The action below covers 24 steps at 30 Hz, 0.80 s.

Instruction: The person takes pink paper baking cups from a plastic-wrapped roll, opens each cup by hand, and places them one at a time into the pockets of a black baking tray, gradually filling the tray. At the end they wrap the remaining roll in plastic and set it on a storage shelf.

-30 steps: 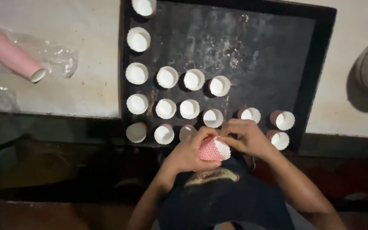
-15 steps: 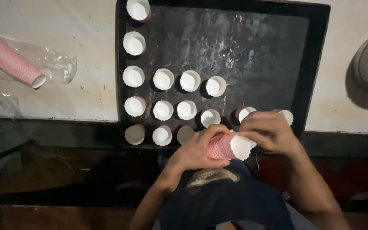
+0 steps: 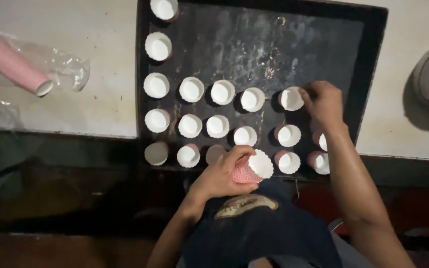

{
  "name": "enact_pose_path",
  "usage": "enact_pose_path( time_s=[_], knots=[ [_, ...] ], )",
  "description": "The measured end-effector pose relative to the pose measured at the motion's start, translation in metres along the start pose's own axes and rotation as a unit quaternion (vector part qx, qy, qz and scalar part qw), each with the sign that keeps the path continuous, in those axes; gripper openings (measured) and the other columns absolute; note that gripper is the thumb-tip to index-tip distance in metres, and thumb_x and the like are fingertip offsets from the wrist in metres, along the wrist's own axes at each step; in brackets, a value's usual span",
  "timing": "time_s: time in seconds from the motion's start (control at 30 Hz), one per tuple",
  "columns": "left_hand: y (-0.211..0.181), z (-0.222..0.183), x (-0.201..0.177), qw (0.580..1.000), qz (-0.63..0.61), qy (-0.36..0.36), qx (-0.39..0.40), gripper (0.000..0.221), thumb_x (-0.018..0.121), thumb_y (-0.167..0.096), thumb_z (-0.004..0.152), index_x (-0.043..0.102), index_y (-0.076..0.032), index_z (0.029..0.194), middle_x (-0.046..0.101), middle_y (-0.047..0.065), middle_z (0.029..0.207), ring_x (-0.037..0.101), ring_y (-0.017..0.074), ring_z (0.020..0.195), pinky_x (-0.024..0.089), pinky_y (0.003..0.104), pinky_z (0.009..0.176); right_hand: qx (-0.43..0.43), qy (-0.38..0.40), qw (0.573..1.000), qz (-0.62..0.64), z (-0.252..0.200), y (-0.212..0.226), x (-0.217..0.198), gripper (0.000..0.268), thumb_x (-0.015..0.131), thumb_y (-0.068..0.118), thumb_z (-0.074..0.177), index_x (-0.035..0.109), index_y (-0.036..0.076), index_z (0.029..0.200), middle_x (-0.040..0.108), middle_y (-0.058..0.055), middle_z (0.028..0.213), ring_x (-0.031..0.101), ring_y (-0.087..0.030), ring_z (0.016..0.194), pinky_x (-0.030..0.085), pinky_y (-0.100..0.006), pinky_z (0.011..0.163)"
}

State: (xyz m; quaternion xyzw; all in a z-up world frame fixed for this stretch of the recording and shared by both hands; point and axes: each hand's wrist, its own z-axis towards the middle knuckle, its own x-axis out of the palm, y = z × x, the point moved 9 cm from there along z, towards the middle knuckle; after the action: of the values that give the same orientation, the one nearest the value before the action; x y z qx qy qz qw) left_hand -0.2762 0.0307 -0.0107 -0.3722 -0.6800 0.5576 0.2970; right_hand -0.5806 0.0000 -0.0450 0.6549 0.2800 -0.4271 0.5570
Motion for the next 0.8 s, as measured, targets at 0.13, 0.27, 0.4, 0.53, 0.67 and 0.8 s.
enact_pose_path(
  time_s=[0.13,0.27,0.4,0.53,0.67,0.8],
  knots=[
    [-0.002,0.000,0.000,1.000,0.021,0.011,-0.012,0.077,0.088,-0.034,0.074,0.047,-0.013,0.136,0.070,0.012,0.115,0.072,0.0302,0.107,0.057,0.039,0.092,0.023,-0.042,0.999,-0.022,-0.014,0.004,-0.022,0.028,0.084,0.021,0.091,0.074,0.000,0.107,0.070,-0.020,0.093,0.068,-0.036,0.083,0.054,-0.043,0.075],
    [-0.004,0.001,0.000,1.000,0.015,0.011,-0.008,0.077,0.088,-0.032,0.076,0.047,-0.013,0.138,0.070,0.013,0.127,0.071,0.0313,0.115,0.056,0.038,0.096,0.137,-0.004,0.990,-0.012,-0.050,-0.019,-0.018,0.030,0.082,0.027,0.096,0.072,0.000,0.103,0.068,-0.019,0.095,0.069,-0.037,0.085,0.054,-0.044,0.076],
    [-0.016,0.009,0.002,0.999,-0.026,0.033,0.013,0.081,0.088,-0.028,0.076,0.045,-0.009,0.142,0.069,0.015,0.126,0.071,0.0295,0.119,0.055,0.038,0.100,0.032,0.072,0.996,-0.041,-0.069,0.011,0.008,0.029,0.080,0.032,0.088,0.077,0.007,0.101,0.071,-0.018,0.093,0.068,-0.039,0.086,0.054,-0.045,0.075],
    [-0.038,0.015,0.005,0.995,-0.062,0.054,0.047,0.078,0.087,-0.024,0.080,0.045,-0.005,0.143,0.070,0.016,0.128,0.072,0.0290,0.122,0.054,0.036,0.103,0.056,0.107,0.991,-0.052,-0.084,0.013,0.016,0.025,0.075,0.030,0.088,0.078,0.008,0.101,0.071,-0.014,0.090,0.069,-0.036,0.084,0.053,-0.045,0.073],
    [-0.043,0.020,0.010,0.998,-0.010,0.059,0.035,0.079,0.088,-0.023,0.073,0.049,-0.004,0.138,0.071,0.018,0.123,0.073,0.0308,0.117,0.056,0.037,0.097,0.078,0.116,0.983,-0.120,-0.089,0.015,0.004,0.032,0.077,0.038,0.089,0.076,0.006,0.094,0.071,-0.013,0.091,0.069,-0.034,0.087,0.053,-0.044,0.075],
    [-0.042,0.025,0.020,0.996,0.002,0.081,0.035,0.079,0.088,-0.023,0.073,0.049,-0.003,0.139,0.071,0.019,0.124,0.072,0.0324,0.119,0.056,0.038,0.099,0.104,0.080,0.991,-0.039,-0.095,0.042,-0.030,0.030,0.078,0.032,0.087,0.076,0.005,0.100,0.071,-0.014,0.090,0.068,-0.035,0.083,0.053,-0.044,0.072]
  ],
)
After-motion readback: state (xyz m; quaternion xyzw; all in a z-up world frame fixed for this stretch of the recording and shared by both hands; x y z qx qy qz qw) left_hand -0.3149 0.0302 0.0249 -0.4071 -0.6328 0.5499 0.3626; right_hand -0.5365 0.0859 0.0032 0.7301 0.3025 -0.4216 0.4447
